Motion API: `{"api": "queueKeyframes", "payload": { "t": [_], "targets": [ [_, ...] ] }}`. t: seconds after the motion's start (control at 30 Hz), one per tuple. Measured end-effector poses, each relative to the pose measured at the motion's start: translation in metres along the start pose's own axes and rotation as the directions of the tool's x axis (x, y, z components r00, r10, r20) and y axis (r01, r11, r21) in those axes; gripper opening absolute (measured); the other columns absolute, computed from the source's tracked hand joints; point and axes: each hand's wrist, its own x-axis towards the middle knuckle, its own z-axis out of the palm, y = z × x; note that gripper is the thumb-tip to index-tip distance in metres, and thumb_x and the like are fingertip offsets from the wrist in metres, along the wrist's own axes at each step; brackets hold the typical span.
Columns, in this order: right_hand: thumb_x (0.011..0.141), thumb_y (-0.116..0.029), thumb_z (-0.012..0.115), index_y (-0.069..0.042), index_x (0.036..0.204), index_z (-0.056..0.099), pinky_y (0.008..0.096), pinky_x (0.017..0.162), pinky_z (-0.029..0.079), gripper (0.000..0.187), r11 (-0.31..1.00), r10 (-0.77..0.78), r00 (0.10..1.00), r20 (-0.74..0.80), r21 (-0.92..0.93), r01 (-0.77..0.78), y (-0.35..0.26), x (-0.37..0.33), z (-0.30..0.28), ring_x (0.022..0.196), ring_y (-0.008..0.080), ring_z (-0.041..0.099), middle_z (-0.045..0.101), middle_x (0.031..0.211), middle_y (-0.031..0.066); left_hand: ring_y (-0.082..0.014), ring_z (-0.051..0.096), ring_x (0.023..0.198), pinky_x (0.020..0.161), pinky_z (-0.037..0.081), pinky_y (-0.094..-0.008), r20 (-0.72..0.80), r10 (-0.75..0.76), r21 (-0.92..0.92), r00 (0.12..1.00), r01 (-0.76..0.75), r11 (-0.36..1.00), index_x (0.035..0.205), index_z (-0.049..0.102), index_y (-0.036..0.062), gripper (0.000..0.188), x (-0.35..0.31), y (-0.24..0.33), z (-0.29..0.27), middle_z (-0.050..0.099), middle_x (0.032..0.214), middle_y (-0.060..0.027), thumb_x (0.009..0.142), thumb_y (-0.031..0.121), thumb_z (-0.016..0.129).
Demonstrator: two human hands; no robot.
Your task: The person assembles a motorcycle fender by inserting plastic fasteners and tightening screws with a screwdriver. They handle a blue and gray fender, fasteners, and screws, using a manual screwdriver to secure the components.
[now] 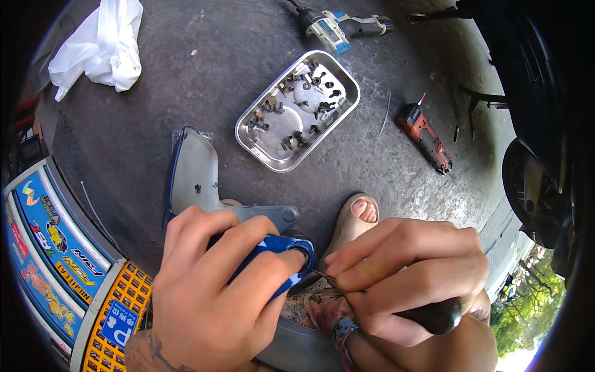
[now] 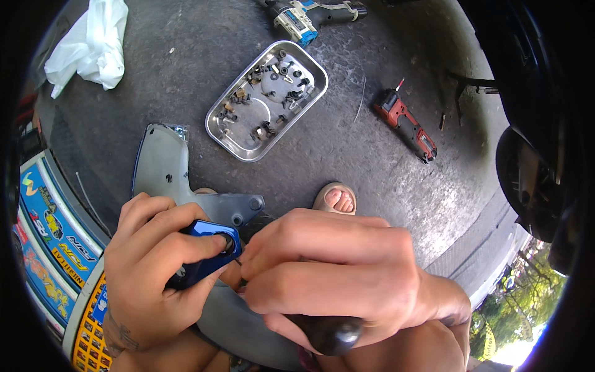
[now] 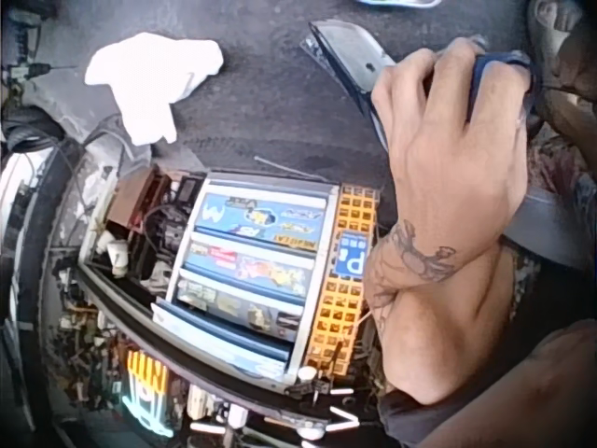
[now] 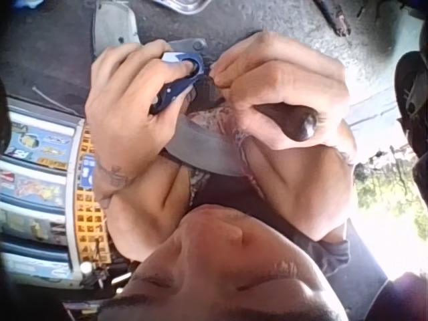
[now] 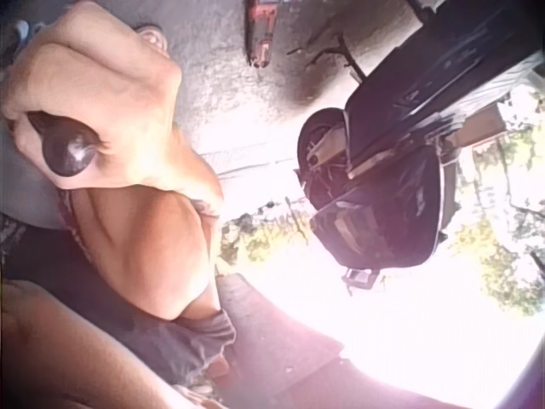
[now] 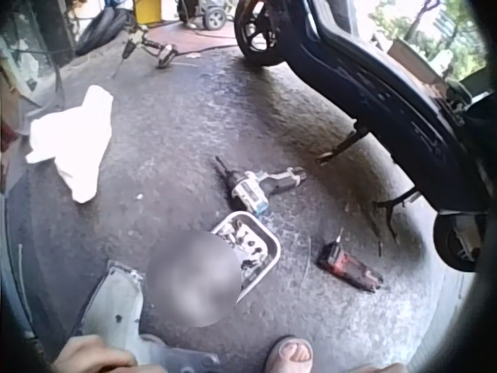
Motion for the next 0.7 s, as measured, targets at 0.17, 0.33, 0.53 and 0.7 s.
{"api": "queueKeyframes", "payload": {
  "t": [0.17, 0.33, 0.53, 0.7],
  "targets": [
    [0.081, -0.002, 0.087, -0.004, 0.08, 0.075, 0.0443, 0.082, 0.068, 0.012, 0.998, 0.011, 0.997, -0.08, 0.067, -0.006, 0.006, -0.004, 0.004, 0.088, 0.0353, 0.08, 0.076, 0.089, 0.017, -0.0334, 0.067, 0.091, 0.08, 0.052, -0.0442, -0.006, -0.041, -0.028, 0.999, 0.041, 0.999, 0.095, 0.077, 0.0078, 0.036, -0.002, -0.003, 0.001, 0.075, 0.101, -0.0091, 0.062, 0.006, 0.09],
    [0.08, 0.003, 0.084, -0.004, 0.081, 0.075, 0.0465, 0.083, 0.068, 0.011, 0.993, -0.014, 0.996, -0.089, 0.12, 0.025, 0.01, -0.003, 0.008, 0.09, 0.0357, 0.08, 0.077, 0.09, 0.0167, -0.0329, 0.067, 0.091, 0.079, 0.052, -0.0433, -0.013, -0.047, -0.026, 0.999, 0.047, 0.999, 0.095, 0.077, 0.0077, 0.037, -0.003, -0.002, -0.001, 0.075, 0.1, -0.009, 0.061, 0.007, 0.09],
    [0.08, 0.004, 0.084, -0.005, 0.081, 0.076, 0.0453, 0.082, 0.066, 0.012, 0.996, 0.042, 0.998, -0.04, 0.077, -0.038, 0.005, -0.003, 0.007, 0.092, 0.034, 0.08, 0.077, 0.091, 0.0159, -0.0331, 0.067, 0.091, 0.079, 0.052, -0.0432, -0.017, -0.054, -0.028, 0.998, 0.054, 0.998, 0.095, 0.078, 0.0074, 0.036, -0.004, -0.001, -0.002, 0.075, 0.1, -0.0096, 0.061, 0.008, 0.09],
    [0.078, 0.0, 0.09, -0.005, 0.081, 0.077, 0.0441, 0.082, 0.065, 0.014, 0.996, -0.012, 0.997, -0.083, 0.087, 0.019, 0.008, -0.004, 0.014, 0.091, 0.0336, 0.081, 0.077, 0.093, 0.0151, -0.0337, 0.067, 0.092, 0.081, 0.053, -0.0444, -0.021, -0.057, -0.033, 0.998, 0.057, 0.998, 0.096, 0.078, 0.0071, 0.037, -0.004, -0.001, -0.002, 0.075, 0.101, -0.0102, 0.061, 0.009, 0.09]
  ]
}}
